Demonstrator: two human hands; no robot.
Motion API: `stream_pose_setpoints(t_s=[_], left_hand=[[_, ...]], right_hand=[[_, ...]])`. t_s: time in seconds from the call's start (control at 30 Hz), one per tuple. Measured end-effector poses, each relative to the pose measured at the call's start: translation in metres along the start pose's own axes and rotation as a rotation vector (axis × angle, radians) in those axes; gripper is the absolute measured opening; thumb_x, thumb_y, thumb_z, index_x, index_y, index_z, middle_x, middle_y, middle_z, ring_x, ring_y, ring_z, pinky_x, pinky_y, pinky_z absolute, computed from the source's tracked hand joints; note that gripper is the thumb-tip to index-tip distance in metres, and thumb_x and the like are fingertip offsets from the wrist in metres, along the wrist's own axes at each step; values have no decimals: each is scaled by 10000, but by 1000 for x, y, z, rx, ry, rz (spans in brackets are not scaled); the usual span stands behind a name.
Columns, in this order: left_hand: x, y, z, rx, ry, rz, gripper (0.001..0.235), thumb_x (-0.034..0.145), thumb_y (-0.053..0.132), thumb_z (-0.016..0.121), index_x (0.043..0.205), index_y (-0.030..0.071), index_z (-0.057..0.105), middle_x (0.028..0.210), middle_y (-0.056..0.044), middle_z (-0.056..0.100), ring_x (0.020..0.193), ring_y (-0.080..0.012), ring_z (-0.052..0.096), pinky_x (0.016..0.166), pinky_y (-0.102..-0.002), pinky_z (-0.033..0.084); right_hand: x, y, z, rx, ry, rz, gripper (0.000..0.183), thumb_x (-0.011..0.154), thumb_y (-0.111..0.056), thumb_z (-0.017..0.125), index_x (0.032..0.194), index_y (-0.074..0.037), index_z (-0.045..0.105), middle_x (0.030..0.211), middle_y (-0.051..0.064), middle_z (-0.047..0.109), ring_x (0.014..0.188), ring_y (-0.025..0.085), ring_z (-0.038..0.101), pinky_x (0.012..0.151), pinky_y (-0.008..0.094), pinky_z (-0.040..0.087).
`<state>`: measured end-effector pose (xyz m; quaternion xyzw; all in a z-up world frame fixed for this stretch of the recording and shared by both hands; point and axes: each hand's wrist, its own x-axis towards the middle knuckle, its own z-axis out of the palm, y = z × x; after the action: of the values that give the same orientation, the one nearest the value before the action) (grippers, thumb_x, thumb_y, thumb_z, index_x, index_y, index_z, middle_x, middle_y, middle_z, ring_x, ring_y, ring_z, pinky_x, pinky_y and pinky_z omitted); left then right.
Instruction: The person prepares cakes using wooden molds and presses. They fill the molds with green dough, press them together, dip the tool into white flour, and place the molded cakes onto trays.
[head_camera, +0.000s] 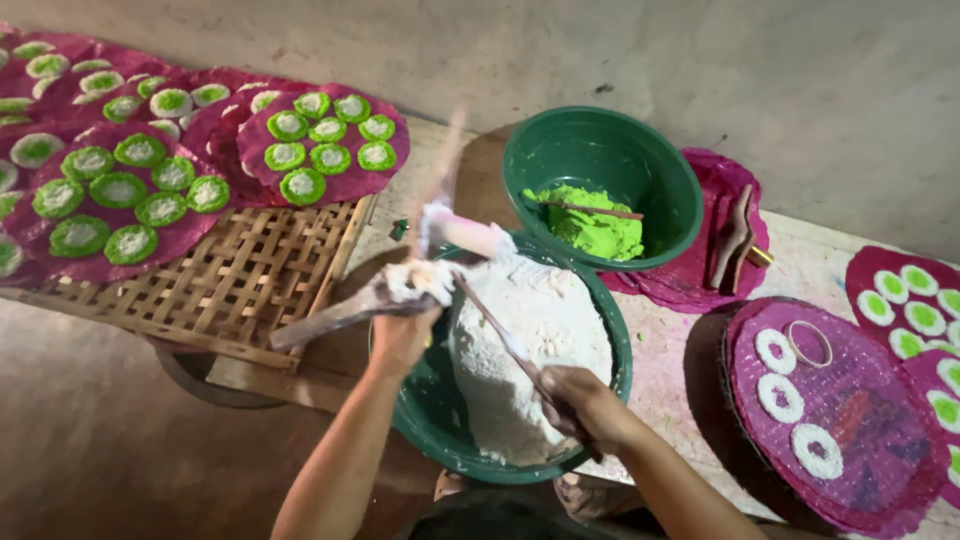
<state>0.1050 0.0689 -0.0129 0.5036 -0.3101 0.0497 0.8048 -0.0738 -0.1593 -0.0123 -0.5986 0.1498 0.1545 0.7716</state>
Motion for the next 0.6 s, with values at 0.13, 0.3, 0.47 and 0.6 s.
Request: stream_pose_setpoints(t_s=[0.13,0.3,0.47,0.6], left_hand=[[8,9,-6,346,42,-163,190,883,53,718,1065,24,672,1010,-66,688,943,-189,653,861,-309,530],[4,19,17,852,-29,45,456,863,156,752,1292,64,627,1196,-142,693,1056,-308,696,904,-391,547],[13,19,10,1136,-107,-32,860,701,299,844,1454,85,487,1203,-197,665,1055,-433,651,822,-506,552],[18,15,9,1039,-145,-234,962,673,327,794,1530,121,408,1234,-146,657,1054,-398,667,871,-487,561]], right_hand=[[-20,-17,-7,-481,200,-263,179,1036,-142,561,1065,-5,673,682,72,592,541,120,466,485,263,376],[3,-23,22,-939,341,-725,451,939,-7,557,1389,-9,600,940,199,700,771,154,654,683,299,530],[-13,-8,28,-820,291,-460,401,954,-55,605,1354,-36,625,774,127,673,636,135,558,613,300,520],[-16,-24,-7,-751,232,-235,421,964,-99,626,1384,-66,638,684,51,568,622,110,472,553,306,440]])
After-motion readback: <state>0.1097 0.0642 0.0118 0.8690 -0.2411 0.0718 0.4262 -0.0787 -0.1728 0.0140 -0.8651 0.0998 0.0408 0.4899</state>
